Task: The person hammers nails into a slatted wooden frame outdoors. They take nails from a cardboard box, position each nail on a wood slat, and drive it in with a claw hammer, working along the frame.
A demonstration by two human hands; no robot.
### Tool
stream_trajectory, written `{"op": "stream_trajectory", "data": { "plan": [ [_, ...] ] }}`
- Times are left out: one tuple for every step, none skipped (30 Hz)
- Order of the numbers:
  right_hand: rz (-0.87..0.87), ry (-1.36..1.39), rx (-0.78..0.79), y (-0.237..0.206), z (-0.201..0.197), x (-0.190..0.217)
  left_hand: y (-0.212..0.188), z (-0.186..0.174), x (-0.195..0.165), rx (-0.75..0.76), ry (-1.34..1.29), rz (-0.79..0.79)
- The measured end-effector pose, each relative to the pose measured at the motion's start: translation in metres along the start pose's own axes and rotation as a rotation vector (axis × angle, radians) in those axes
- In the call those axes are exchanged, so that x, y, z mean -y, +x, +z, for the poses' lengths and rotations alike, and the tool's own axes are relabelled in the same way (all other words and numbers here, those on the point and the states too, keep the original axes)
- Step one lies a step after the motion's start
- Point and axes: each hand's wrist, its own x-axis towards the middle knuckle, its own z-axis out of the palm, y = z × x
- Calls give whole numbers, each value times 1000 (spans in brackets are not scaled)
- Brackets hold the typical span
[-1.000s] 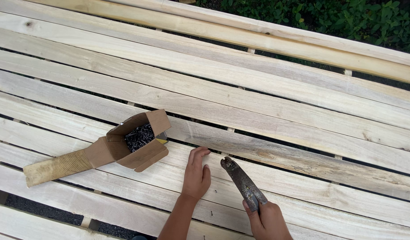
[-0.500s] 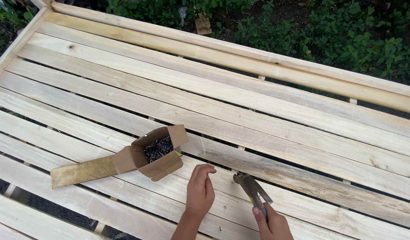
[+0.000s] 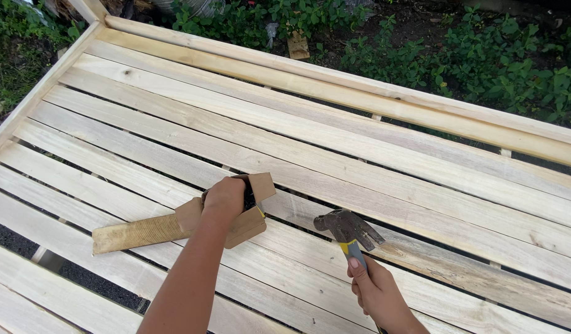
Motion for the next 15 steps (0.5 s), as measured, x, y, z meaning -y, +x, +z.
{"op": "stream_trajectory", "data": {
  "plan": [
    [17, -6, 18, -1, 2, 4, 6, 8, 3, 12, 42, 12],
    [31, -12, 36, -2, 4, 6, 11, 15, 6, 22, 85, 24],
    [21, -13, 47, -3, 5, 7, 15, 21, 9, 9, 69, 47],
    [9, -14, 59, -3, 7, 7, 18, 25, 12, -6, 54, 70],
    [-1, -17, 71, -2, 9, 6, 20, 28, 14, -18, 37, 93],
    [14, -11, 62, -2, 10, 5, 23, 29, 15, -13, 7, 84],
    [27, -4, 53, -2, 10, 3, 24, 29, 16, -11, -22, 76],
    [41, 4, 41, -1, 10, 1, 24, 28, 15, -7, -51, 71],
    [37, 11, 41, -1, 9, -1, 23, 24, 14, -11, -59, 74],
    [37, 19, 39, -2, 7, -4, 21, 20, 13, -11, -68, 79],
    [41, 28, 37, -4, 4, -6, 16, 17, 11, -7, -76, 85],
    [6, 21, 42, -6, 1, -9, 12, 12, 9, 1, -67, 56],
    [-26, 13, 46, -8, -4, -11, 6, 7, 8, 12, -59, 28],
    [-60, 1, 52, -9, -8, -12, -1, 2, 7, 20, -54, -3],
    [-26, -3, 41, -10, -11, -14, -9, -1, 6, -6, -85, -15]
  ]
}}
